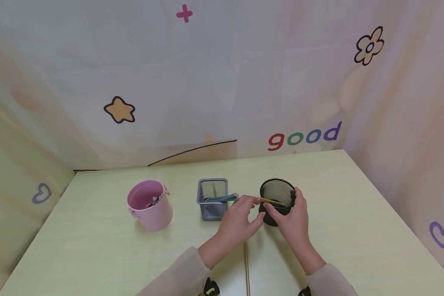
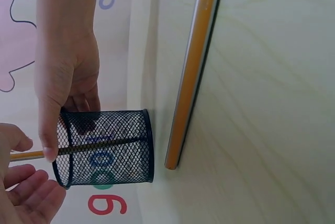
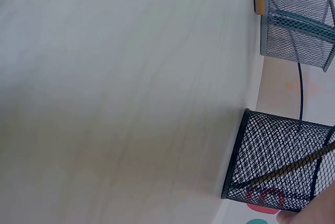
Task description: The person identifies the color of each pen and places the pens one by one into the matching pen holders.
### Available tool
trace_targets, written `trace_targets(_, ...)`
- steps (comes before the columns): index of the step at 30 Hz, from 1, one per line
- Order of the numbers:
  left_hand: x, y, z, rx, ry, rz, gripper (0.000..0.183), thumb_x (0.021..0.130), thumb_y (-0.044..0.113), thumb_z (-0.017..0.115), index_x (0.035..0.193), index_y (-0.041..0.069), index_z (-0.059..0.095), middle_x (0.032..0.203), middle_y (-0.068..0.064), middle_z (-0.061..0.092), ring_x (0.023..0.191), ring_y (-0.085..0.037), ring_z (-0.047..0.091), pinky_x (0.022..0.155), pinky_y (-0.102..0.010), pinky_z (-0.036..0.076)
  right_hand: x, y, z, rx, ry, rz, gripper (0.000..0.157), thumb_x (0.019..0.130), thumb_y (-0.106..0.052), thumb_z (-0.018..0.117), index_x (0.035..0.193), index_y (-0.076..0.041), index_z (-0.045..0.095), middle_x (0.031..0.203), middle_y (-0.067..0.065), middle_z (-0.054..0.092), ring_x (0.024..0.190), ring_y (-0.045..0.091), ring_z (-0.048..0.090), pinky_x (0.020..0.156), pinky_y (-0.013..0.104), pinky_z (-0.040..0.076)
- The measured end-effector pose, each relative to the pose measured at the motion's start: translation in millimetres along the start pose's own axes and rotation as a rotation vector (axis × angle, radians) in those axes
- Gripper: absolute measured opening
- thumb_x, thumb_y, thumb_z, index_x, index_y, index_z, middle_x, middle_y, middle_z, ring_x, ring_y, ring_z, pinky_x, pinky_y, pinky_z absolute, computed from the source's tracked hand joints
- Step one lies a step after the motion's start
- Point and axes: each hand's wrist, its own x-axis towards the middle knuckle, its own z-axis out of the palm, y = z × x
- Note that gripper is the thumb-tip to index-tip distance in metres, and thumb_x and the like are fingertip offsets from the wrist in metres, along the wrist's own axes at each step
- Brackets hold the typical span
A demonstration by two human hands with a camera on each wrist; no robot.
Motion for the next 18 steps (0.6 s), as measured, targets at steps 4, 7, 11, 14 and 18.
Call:
trace_targets(4, -4.8, -2.3, -4.4, 0.029, -0.002, 0.053, 0.024, 0.088, 0.023, 0.063, 0.108, 0.01, 0.063, 0.104, 0.0, 0.065, 0.091, -0.013, 0.064, 0.07, -0.019, 0.052, 0.7, 1.3, 1.1, -0.003, 0.003, 0.003, 0.092, 0.081, -0.02, 0.074, 0.146, 0.009, 0.016, 0.144, 0.031, 0.031, 0.132, 0.042, 0.034, 0.107, 0.057, 0.031)
trace_targets(7, -9.5, -5.3, -7.3, 0.027, 0.002, 0.07, 0.021, 0.088, 0.022, 0.063, 0.105, 0.01, 0.064, 0.102, 0.0, 0.066, 0.091, -0.012, 0.063, 0.071, -0.017, 0.051, 1.3, 1.2, 1.3, -0.014, 0.004, 0.002, 0.093, 0.08, -0.021, 0.074, 0.146, 0.009, 0.016, 0.144, 0.031, 0.03, 0.133, 0.043, 0.034, 0.107, 0.057, 0.031)
trace_targets(11, -18.0, -9.3, -11.9, -0.006, -0.005, 0.058, 0.018, 0.088, 0.02, 0.062, 0.103, 0.01, 0.065, 0.101, 0.0, 0.066, 0.092, -0.013, 0.063, 0.072, -0.017, 0.051, 1.5, 0.6, 1.5, -0.014, 0.003, 0.0, 0.094, 0.08, -0.022, 0.074, 0.146, 0.009, 0.016, 0.144, 0.031, 0.03, 0.133, 0.042, 0.033, 0.107, 0.058, 0.031)
trace_targets(14, -25.2, -11.4, -15.7, -0.023, -0.003, 0.041, 0.017, 0.087, 0.019, 0.063, 0.101, 0.009, 0.065, 0.1, -0.001, 0.066, 0.091, -0.013, 0.063, 0.072, -0.018, 0.051, 1.3, 0.1, 1.8, -0.006, 0.008, -0.012, 0.091, 0.08, -0.022, 0.075, 0.145, 0.008, 0.019, 0.142, 0.031, 0.033, 0.131, 0.041, 0.036, 0.107, 0.057, 0.032)
trace_targets(18, -35.3, -12.3, -22.6, -0.028, 0.016, 0.004, 0.016, 0.086, 0.019, 0.064, 0.099, 0.009, 0.065, 0.098, -0.001, 0.065, 0.087, -0.013, 0.063, 0.068, -0.018, 0.051, 1.5, 1.4, 2.6, 0.004, 0.017, -0.026, 0.089, 0.079, -0.021, 0.076, 0.144, 0.008, 0.023, 0.139, 0.029, 0.038, 0.128, 0.039, 0.039, 0.106, 0.057, 0.033)
